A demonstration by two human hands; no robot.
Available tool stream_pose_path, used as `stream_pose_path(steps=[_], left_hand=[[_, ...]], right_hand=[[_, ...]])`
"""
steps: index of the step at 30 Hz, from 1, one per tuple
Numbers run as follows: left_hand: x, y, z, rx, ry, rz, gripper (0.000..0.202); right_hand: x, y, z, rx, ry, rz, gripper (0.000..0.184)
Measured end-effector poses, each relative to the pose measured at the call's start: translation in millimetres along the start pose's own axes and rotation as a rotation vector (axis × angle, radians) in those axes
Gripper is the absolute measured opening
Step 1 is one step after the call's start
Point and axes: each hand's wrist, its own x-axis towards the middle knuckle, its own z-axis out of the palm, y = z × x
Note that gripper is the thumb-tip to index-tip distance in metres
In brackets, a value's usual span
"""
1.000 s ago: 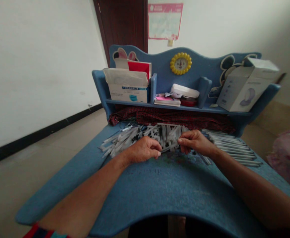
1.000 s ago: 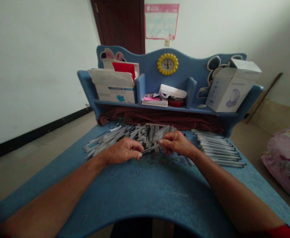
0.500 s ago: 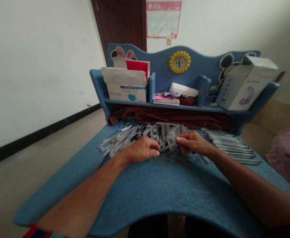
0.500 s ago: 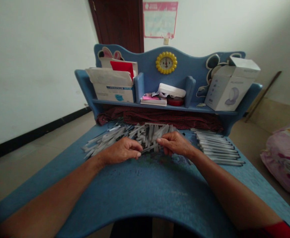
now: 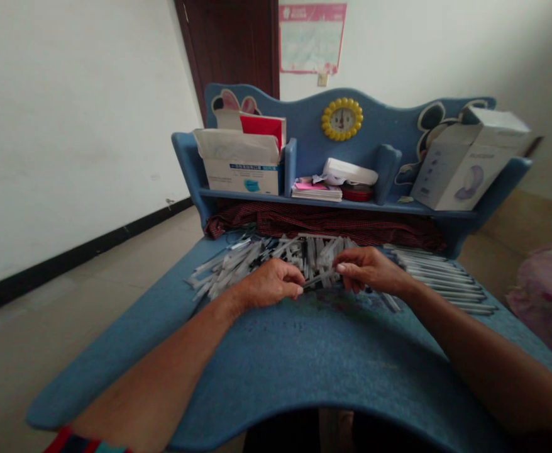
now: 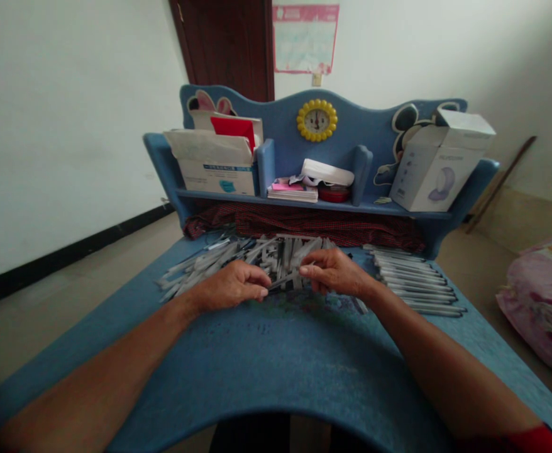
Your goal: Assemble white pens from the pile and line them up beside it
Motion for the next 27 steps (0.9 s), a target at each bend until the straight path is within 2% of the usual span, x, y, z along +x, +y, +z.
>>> stream_pose_path(steps=[4,8,12,14,19,23,27], left_hand=[[-0.7,0.4,-0.3,-0.004,-0.001,-0.016,0.016],[-1.8,0.2,-0.6,-0.034,-0.03,-0.047,0.02],[-2.4,1.3,-1.3,-0.058,-0.061,-0.069,0.022],[-2.4,1.8,-1.4,-0.06,-0.053,-0.076,0.024],[-2.3,1.5,-1.3,-0.061,-0.054,-0.075,0.024],[-2.3,0.6,-1.0,-0.066,-0.05,-0.062,0.026],[-2.1,0.1,-0.6,-0.059,-0.043,-0.067,0.025]], right_hand=[[0.5,-0.5,-0.7,0.019,0.025,-0.012,0.035],[0.3,-0.6,-1.3,-0.062,0.017,-0.027,0.049],[-0.3,-2.1,-3.0,0.026,0.034,-0.012,0.034],[-0.4,-3.0,-2.5,0.052,0.041,-0.003,0.034],[-0.9,-4.5,-2.6,-0.062,0.022,-0.02,0.049],[-1.0,-2.8,-6.0,0.003,0.04,-0.002,0.032],[0.1,-1.1,-4.8,0.024,0.041,-0.02,0.033]])
